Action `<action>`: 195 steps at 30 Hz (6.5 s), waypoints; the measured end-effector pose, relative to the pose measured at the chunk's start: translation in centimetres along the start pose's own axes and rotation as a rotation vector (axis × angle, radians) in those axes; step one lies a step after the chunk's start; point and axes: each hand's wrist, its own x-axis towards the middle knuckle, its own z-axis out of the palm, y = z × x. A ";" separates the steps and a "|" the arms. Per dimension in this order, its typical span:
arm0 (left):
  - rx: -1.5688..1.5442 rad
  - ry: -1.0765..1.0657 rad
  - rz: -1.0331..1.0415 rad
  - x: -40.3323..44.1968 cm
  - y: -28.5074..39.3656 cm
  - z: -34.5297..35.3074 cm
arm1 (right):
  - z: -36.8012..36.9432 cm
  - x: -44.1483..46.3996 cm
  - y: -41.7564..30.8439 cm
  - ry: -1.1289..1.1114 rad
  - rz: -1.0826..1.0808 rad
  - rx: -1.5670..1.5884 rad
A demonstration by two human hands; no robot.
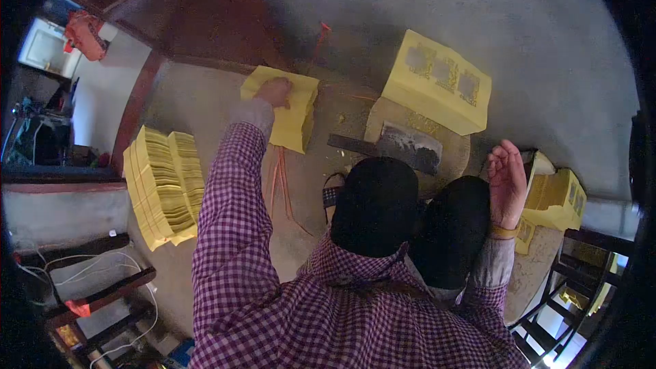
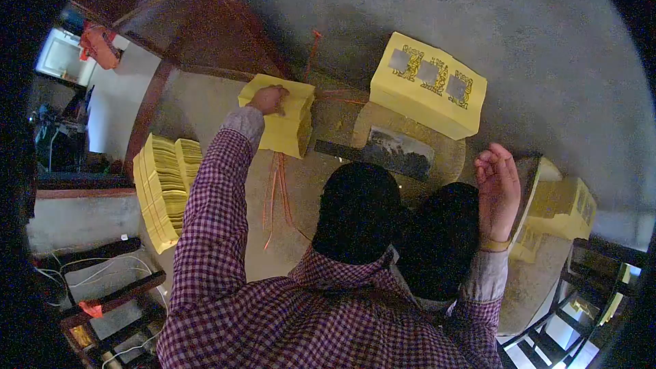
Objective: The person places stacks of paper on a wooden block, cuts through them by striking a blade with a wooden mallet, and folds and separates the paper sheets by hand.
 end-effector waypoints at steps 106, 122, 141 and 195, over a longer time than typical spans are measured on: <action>-1.958 0.017 0.210 0.0 22.3 -16.5 | -5.0 14.3 7.1 -0.058 0.186 -0.005; -1.943 -0.343 0.203 -2.0 20.7 -16.7 | -0.1 11.8 5.4 -0.043 0.288 0.113; -1.947 -0.163 0.339 -0.4 21.4 -16.2 | -0.2 13.0 7.8 0.109 0.245 0.101; -0.676 0.568 -0.114 -22.0 32.8 -18.3 | 1.5 9.6 4.0 -0.164 -0.447 -1.499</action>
